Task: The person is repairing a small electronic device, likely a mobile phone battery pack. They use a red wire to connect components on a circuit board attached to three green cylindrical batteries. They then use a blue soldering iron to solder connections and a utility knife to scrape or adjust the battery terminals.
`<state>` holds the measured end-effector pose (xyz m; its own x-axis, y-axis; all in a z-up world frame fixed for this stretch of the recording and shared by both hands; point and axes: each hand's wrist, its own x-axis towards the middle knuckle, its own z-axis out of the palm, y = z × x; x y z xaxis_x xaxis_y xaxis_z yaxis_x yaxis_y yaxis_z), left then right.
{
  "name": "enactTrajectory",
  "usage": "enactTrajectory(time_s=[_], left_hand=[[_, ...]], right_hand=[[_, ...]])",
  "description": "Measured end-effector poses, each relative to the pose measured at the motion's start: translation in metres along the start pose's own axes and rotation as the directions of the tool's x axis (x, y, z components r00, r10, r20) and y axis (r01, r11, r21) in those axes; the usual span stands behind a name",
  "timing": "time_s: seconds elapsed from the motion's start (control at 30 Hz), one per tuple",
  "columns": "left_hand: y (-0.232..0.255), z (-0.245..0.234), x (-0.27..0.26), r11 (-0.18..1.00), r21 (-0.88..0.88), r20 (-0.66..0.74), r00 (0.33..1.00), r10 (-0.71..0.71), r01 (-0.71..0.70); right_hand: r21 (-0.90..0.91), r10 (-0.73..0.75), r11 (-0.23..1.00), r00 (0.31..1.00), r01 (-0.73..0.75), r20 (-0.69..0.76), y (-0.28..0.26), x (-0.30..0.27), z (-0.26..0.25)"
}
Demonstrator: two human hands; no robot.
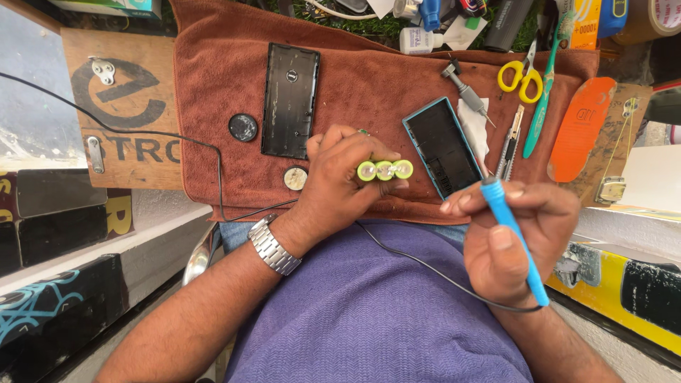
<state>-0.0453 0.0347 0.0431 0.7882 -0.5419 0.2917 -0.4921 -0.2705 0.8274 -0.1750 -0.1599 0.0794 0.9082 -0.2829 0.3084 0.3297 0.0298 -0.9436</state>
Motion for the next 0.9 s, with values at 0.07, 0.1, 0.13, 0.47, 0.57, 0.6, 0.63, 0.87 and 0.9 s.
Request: enactTrajectory(time_s=[0.07,0.1,0.13,0.47,0.57,0.6,0.63,0.87,0.9], left_hand=[[-0.001,-0.002,0.001,1.0,-0.027,0.003,1.0,-0.007,0.007],[-0.002,-0.003,0.002,0.999,-0.046,0.005,1.0,0.002,-0.002],[-0.002,-0.003,0.001,0.998,-0.066,0.006,1.0,0.012,-0.012],[-0.002,0.001,0.003,0.998,-0.066,0.034,0.999,0.001,0.001],[-0.001,0.002,0.0,0.997,-0.075,0.041,0.999,0.012,-0.008],[-0.001,0.002,0.0,0.997,-0.074,0.035,0.999,0.024,-0.022],[-0.001,0.003,-0.001,0.997,-0.075,0.031,0.999,0.036,-0.034],[-0.001,0.003,-0.001,0.997,-0.07,0.038,0.998,0.042,-0.04],[-0.001,0.002,-0.001,0.997,-0.069,0.041,0.998,0.042,-0.039]], right_hand=[[-0.082,-0.001,0.997,0.998,0.005,0.057,-0.006,-0.007,-0.001],[-0.162,0.009,0.987,0.996,0.006,0.089,-0.013,-0.011,-0.003],[-0.215,0.011,0.977,0.993,0.013,0.114,-0.015,-0.013,-0.003],[-0.521,-0.016,0.843,0.974,0.135,0.226,-0.023,-0.011,-0.003],[-0.523,-0.066,0.825,0.955,0.214,0.288,-0.022,-0.007,0.0],[-0.531,-0.059,0.822,0.958,0.206,0.28,-0.022,-0.006,0.001],[-0.539,-0.05,0.819,0.961,0.196,0.272,-0.023,-0.007,0.001],[-0.553,0.012,0.82,0.962,0.147,0.274,-0.023,-0.005,0.003],[-0.551,0.009,0.82,0.96,0.153,0.279,-0.024,-0.005,0.004]])
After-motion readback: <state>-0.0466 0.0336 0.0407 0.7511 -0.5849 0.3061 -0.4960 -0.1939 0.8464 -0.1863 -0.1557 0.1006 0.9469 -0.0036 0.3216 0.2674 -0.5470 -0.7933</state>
